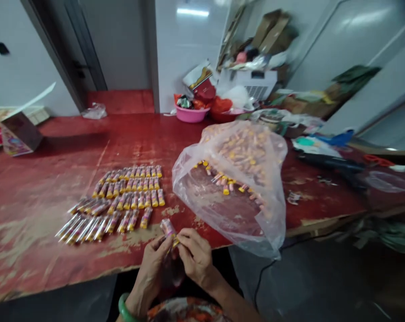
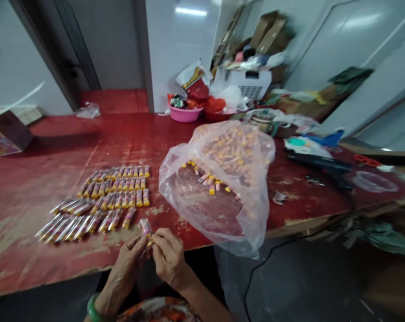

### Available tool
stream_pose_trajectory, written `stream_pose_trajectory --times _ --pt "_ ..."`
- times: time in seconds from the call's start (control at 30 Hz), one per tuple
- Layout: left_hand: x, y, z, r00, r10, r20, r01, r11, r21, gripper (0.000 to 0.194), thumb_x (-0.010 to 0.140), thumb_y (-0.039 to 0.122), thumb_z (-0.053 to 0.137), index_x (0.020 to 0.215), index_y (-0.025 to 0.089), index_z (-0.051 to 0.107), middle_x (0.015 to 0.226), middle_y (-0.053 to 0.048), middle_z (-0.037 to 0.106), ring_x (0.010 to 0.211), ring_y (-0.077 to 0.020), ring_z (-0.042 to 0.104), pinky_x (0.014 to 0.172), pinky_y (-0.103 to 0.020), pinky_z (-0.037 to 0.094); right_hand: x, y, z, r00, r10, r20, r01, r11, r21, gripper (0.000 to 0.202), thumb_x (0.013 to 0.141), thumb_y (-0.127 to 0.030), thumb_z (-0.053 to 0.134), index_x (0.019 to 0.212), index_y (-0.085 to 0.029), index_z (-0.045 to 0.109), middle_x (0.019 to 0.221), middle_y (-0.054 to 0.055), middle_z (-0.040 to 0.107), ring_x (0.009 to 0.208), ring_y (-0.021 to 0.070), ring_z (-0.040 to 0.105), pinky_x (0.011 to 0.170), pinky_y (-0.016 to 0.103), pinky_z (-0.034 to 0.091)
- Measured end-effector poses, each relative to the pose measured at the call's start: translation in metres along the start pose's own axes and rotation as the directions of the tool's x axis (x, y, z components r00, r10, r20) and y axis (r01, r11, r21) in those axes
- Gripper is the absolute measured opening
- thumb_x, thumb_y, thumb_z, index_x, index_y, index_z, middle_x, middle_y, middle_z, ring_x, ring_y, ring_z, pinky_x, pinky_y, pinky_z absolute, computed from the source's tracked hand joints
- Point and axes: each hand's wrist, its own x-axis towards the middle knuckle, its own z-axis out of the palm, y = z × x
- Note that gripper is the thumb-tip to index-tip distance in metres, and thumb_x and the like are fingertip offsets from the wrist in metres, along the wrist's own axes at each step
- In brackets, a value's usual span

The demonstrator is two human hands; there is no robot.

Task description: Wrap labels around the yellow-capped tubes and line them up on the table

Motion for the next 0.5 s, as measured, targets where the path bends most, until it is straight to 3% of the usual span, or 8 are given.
stream_pose_trajectory --times 0.17,0.3,0.4,0.5 --pt "0.006 -0.006 -0.002 1.0 -0.009 -0.011 0.009 1.0 -0.011 0.028 0.066 0.041 0.08 0.069 0.016 0.067 0.053 0.002 0.051 0.046 -0.0063 0.036 0.044 -0.02 0.025 -0.006 0.005 0.002 1.0 0.007 -0.007 -0.007 1.0 -0.007 0.026 0.088 -0.008 0.042 0.098 -0.02 0.062 0.082 0.008 0.063 0.072 0.0186 0.063 0.062 0.03 0.055" --pt "0.008 -0.006 -0.004 0.993 -0.005 -0.115 0.01 0.999 0.048 0.036 0.062 0.047 0.081 0.073 0.015 0.068 0.052 0.002 0.052 0.046 -0.0068 0.038 0.043 -0.02 0.026 -0.015 0.017 0.0 0.999 0.014 0.03 -0.013 1.0 -0.024 0.024 0.089 -0.009 0.041 0.091 -0.018 0.062 0.078 0.007 0.062 0.068 0.0165 0.061 0.059 0.028 0.053" --pt "0.001 0.002 -0.01 0.983 0.037 -0.178 -0.021 0.996 0.09 0.038 0.061 0.047 0.08 0.076 0.014 0.069 0.055 0.002 0.052 0.048 -0.0072 0.04 0.046 -0.019 0.03 -0.03 0.032 -0.006 0.999 -0.001 0.048 0.004 0.998 -0.062 0.022 0.089 -0.007 0.044 0.089 -0.017 0.064 0.082 0.007 0.064 0.071 0.0147 0.063 0.064 0.025 0.055" --pt "-0.004 0.021 -0.031 0.974 0.158 -0.164 -0.13 0.977 0.168 0.036 0.066 0.047 0.076 0.07 0.013 0.065 0.06 0.001 0.052 0.051 -0.0071 0.039 0.049 -0.02 0.03 -0.049 0.055 -0.011 1.0 -0.026 0.012 0.027 0.992 -0.125 0.015 0.088 -0.008 0.053 0.089 -0.017 0.065 0.084 0.007 0.067 0.075 0.0155 0.066 0.071 0.026 0.057"
